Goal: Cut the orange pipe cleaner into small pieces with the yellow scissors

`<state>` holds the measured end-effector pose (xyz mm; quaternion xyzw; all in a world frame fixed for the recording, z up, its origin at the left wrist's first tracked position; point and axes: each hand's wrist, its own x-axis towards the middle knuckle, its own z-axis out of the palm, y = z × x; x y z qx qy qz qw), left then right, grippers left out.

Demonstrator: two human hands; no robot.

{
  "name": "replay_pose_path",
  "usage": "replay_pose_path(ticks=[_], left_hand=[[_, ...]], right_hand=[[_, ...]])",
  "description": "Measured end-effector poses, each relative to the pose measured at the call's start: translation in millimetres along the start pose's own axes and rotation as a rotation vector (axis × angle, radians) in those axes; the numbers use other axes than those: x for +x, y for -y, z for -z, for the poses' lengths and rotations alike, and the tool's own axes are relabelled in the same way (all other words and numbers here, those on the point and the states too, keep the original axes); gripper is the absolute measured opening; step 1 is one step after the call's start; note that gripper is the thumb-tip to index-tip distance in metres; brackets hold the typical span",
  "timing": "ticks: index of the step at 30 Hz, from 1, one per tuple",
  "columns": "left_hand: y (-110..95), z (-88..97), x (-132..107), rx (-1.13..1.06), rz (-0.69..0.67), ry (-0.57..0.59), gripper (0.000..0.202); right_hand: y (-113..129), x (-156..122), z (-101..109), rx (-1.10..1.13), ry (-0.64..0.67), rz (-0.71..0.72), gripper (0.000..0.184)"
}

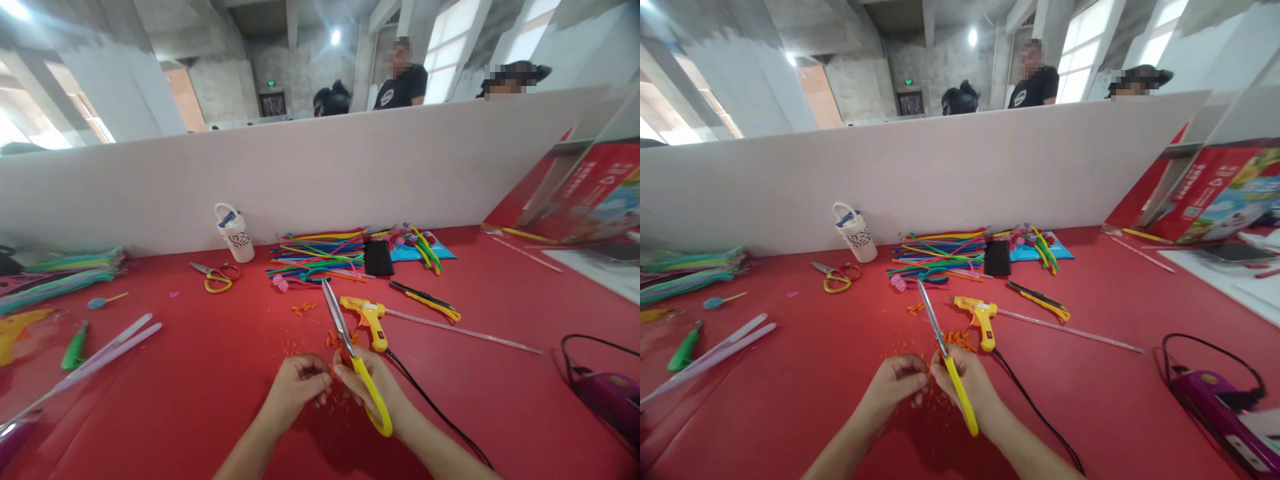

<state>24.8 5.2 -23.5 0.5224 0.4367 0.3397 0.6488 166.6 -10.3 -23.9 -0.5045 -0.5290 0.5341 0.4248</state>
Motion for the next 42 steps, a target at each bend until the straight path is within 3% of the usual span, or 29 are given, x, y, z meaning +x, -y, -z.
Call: replay_pose_path(ticks=[5,10,16,18,25,31,34,38,42], left_hand=[[-2.4,1.9,0.9,0.059,-0.067,-0.115,0.009],[-2.8,6.7,1.8,0.183,-0.213,-0.269,0.01],[-1.3,-1.5,-5.2,0.498,-0.425,-0.235,0.014],[-1.9,-3.4,-6.0,0.541,-0.434,-0.213,0.014],[0.7,-2.2,1.0,0.144,-0.08,-0.092,0.007],[7.3,-2.4,2.9,0.035,-0.035,-0.073,0.006],[4.5,2.8,4.0,-0.045,-0.037,-0.14,0.004],[-2.9,14.6,6.2,-0.197,-0.09,-0.313,0.009],[-9.1,22.9,6.1,-0.319,-0.153,-0.417,0.01]], right_hand=[[-7.9,3.5,1.3,-0.001,-0.072,-0.015,0.021],[-6.5,5.2,1.1,-0.066,-0.036,-0.041,0.017],[-1.3,6.7,-1.2,-0.117,-0.086,0.006,0.016],[-0.1,6.8,-0.8,-0.131,-0.093,0.022,0.015],[2.4,3.6,0.9,-0.189,-0.02,0.042,0.008],[2.9,3.8,1.5,-0.281,-0.014,0.085,0.01],[0.7,4.7,7.7,-0.36,-0.062,0.11,0.015],[-1.5,2.3,18.1,-0.505,-0.138,0.108,0.019],[2.7,-3.1,18.6,-0.794,-0.081,0.106,0.011]])
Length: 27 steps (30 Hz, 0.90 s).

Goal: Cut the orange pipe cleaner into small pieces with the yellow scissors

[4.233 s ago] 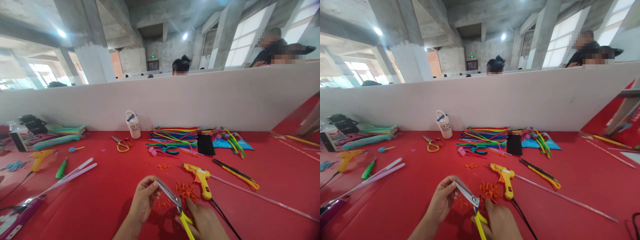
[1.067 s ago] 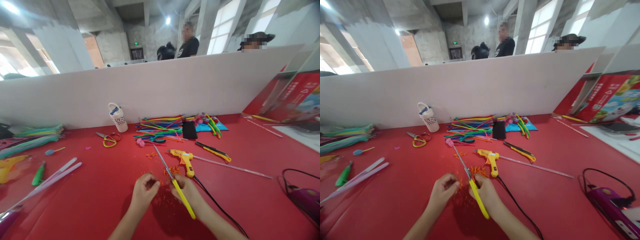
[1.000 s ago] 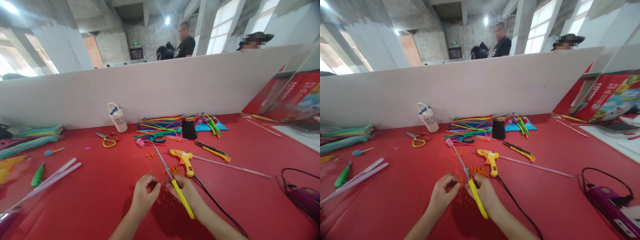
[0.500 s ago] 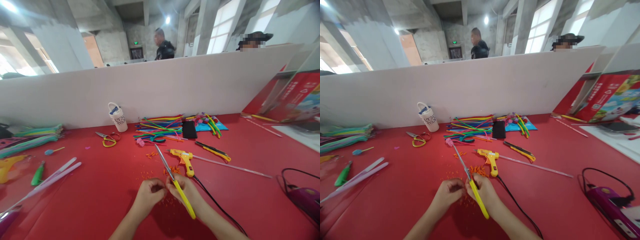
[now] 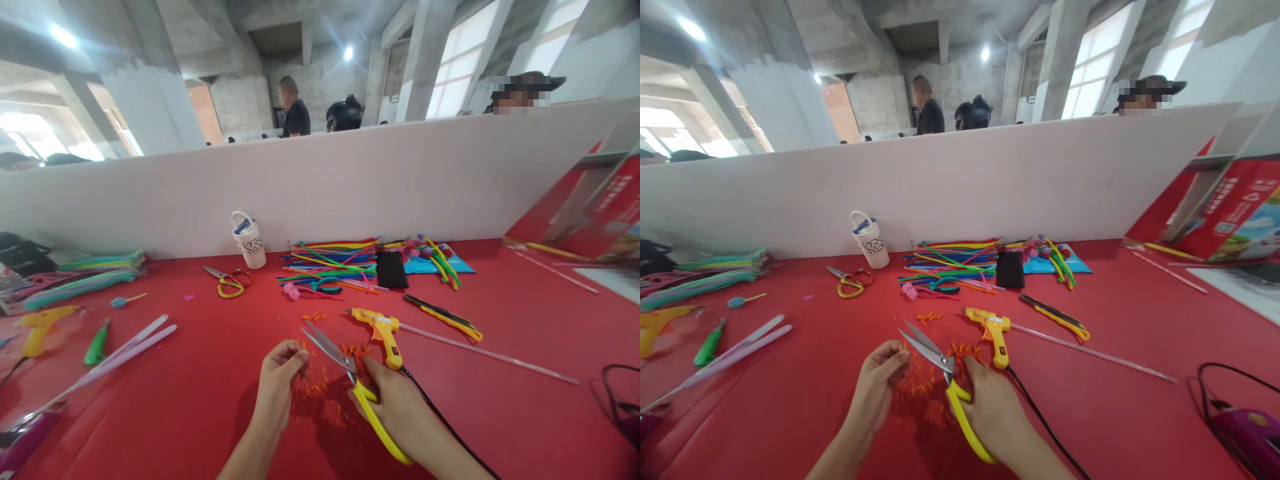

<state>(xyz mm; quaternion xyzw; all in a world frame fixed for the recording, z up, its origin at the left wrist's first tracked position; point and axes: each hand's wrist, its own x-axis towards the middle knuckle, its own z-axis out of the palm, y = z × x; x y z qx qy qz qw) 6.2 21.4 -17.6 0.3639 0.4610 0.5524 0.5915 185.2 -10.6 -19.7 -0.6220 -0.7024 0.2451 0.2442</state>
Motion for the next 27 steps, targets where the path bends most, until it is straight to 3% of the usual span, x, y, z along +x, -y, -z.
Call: replay_pose_path(ticks=[5,9,17,27], left_hand=[[-2.0,1.5,-1.0,-0.11,-0.053,-0.045,0.008],[-1.5,1.6,-2.3,-0.159,-0.063,-0.049,0.005],[-3.3,2.8,-2.3,-0.222,-0.048,-0.036,0.004],[-4.1,3.9,-5.3,-0.229,-0.057,-0.023,0.004]], right_hand=[[3.5,-3.5,-5.1,-0.086,0.079,0.045,0.013],[-4.5,-3.7,-14.3,-0.207,0.052,0.132,0.025],[-11.5,-4.0,-23.9,-0.359,-0.031,0.296,0.028],[-12.3,-5.7,-24.5,-0.407,-0.055,0.326,0.028]])
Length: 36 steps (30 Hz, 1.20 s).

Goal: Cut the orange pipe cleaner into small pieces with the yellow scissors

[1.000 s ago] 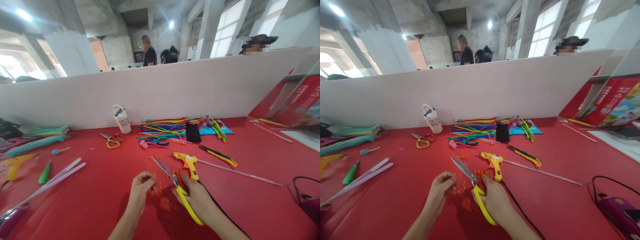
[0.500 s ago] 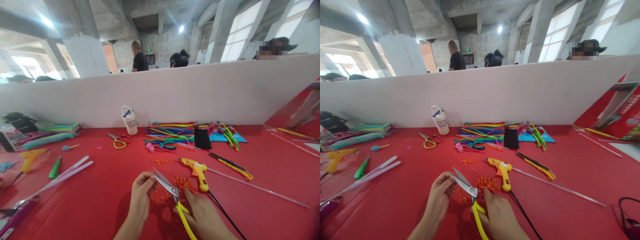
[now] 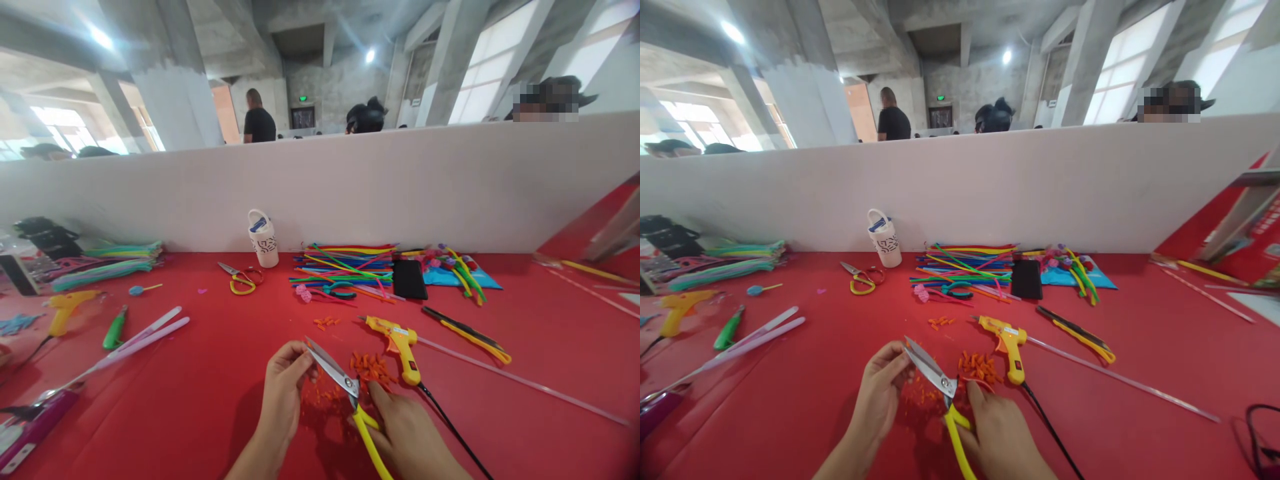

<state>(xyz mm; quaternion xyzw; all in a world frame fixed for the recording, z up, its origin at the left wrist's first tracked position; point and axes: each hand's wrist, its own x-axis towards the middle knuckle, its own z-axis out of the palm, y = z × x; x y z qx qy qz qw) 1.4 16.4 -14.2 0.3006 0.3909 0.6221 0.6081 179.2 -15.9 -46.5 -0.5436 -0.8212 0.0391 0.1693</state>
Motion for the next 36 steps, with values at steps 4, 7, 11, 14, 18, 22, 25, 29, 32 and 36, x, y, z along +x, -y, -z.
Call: replay_pose_path(ticks=[4,7,11,14,18,22,25,29,32,36], left_hand=[[-0.3,-0.1,1.2,0.006,-0.006,-0.001,0.003],[-0.5,-1.2,2.1,0.01,-0.003,-0.001,0.003],[-1.8,-3.0,1.3,0.015,0.006,-0.005,0.004],[-2.7,-3.5,0.8,0.015,0.013,-0.013,0.005],[-3.3,-3.2,1.1,0.013,0.015,-0.011,0.005],[-4.2,-3.6,0.4,0.018,0.02,-0.008,0.005],[-4.7,-4.2,-0.1,0.021,0.022,-0.009,0.006],[-4.9,-4.2,0.2,0.025,0.022,-0.006,0.006],[-4.9,-3.9,0.5,0.027,0.02,-0.008,0.006],[-5.4,-4.4,0.8,0.031,0.017,-0.009,0.008]], right_hand=[[-0.3,-1.1,0.3,-0.01,-0.012,0.009,0.028],[-0.2,-0.5,0.1,-0.025,-0.022,0.015,0.027],[1.4,0.0,1.1,-0.022,-0.014,0.019,0.026],[2.0,-0.1,2.6,-0.014,0.005,0.006,0.027],[1.2,0.1,3.1,-0.023,0.001,0.014,0.028],[1.3,1.3,1.7,-0.018,0.008,0.025,0.025],[1.7,1.3,0.7,0.0,0.018,0.025,0.023],[1.4,0.0,1.1,-0.007,0.021,0.02,0.024],[1.2,0.3,2.1,-0.022,0.017,0.02,0.025],[1.3,1.0,2.3,-0.032,0.026,-0.002,0.027]])
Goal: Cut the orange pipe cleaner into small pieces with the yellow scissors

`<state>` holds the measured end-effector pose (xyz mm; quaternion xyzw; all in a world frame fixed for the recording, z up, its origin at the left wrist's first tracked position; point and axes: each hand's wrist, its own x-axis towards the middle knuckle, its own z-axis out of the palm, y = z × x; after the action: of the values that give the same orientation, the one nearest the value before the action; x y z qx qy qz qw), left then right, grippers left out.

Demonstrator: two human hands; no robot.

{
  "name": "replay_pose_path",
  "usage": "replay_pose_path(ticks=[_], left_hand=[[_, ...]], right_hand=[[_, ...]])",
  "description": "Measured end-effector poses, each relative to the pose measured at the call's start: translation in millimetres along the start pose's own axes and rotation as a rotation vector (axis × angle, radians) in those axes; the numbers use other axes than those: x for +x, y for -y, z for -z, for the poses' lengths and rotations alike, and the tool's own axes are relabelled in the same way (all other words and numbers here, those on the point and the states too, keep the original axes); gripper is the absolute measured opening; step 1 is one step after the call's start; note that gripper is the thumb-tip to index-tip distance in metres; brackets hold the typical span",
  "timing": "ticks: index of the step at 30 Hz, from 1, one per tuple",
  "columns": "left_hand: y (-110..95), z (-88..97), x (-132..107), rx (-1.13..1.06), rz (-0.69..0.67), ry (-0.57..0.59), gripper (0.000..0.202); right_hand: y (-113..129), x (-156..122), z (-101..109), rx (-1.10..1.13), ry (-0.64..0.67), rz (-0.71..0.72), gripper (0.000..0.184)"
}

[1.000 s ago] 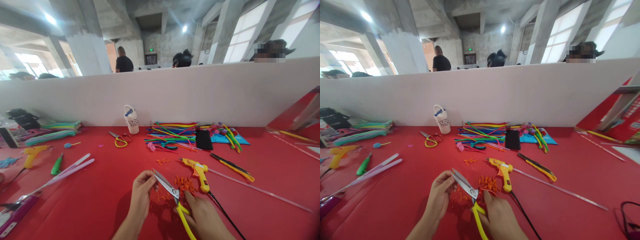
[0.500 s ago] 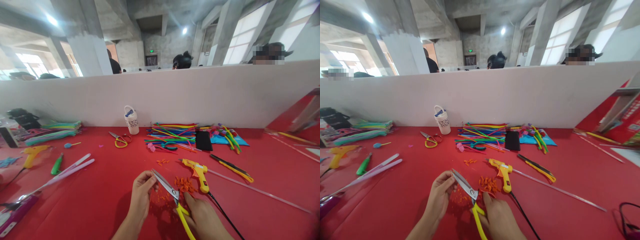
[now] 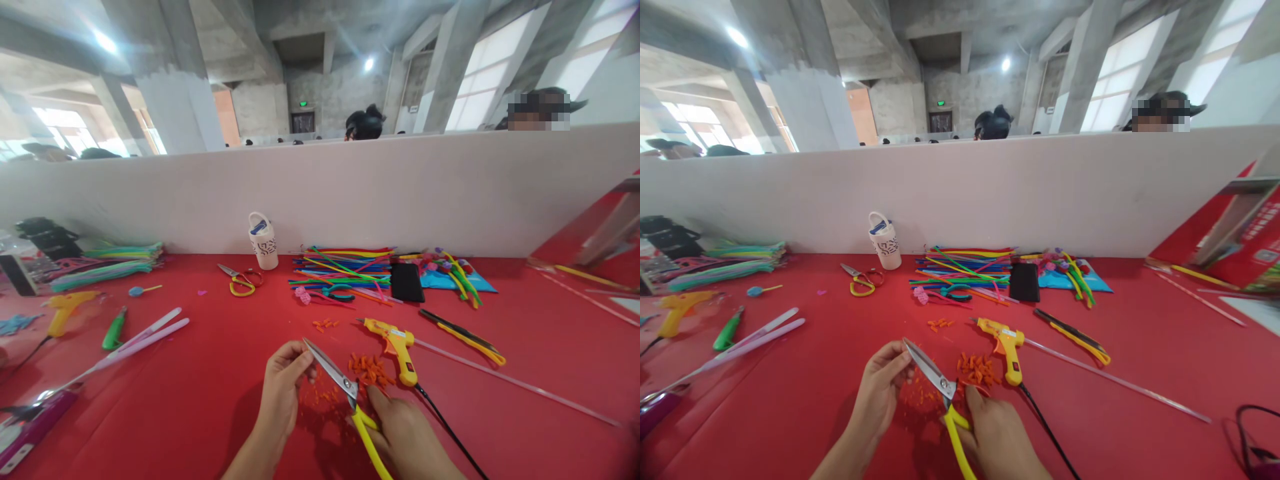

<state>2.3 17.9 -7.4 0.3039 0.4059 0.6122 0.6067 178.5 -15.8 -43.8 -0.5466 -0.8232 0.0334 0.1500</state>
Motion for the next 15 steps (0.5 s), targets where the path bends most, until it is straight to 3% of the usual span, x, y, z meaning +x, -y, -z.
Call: replay_pose_path(ticks=[7,15], left_hand=[[-3.8,3.7,4.1,0.014,-0.03,-0.037,0.01],[-5.9,8.9,9.9,-0.023,-0.069,-0.055,0.009]], right_hand=[[0.3,1.0,9.7,0.116,0.035,-0.145,0.03],[-3.0,5.5,25.7,0.154,-0.002,-0.179,0.027]])
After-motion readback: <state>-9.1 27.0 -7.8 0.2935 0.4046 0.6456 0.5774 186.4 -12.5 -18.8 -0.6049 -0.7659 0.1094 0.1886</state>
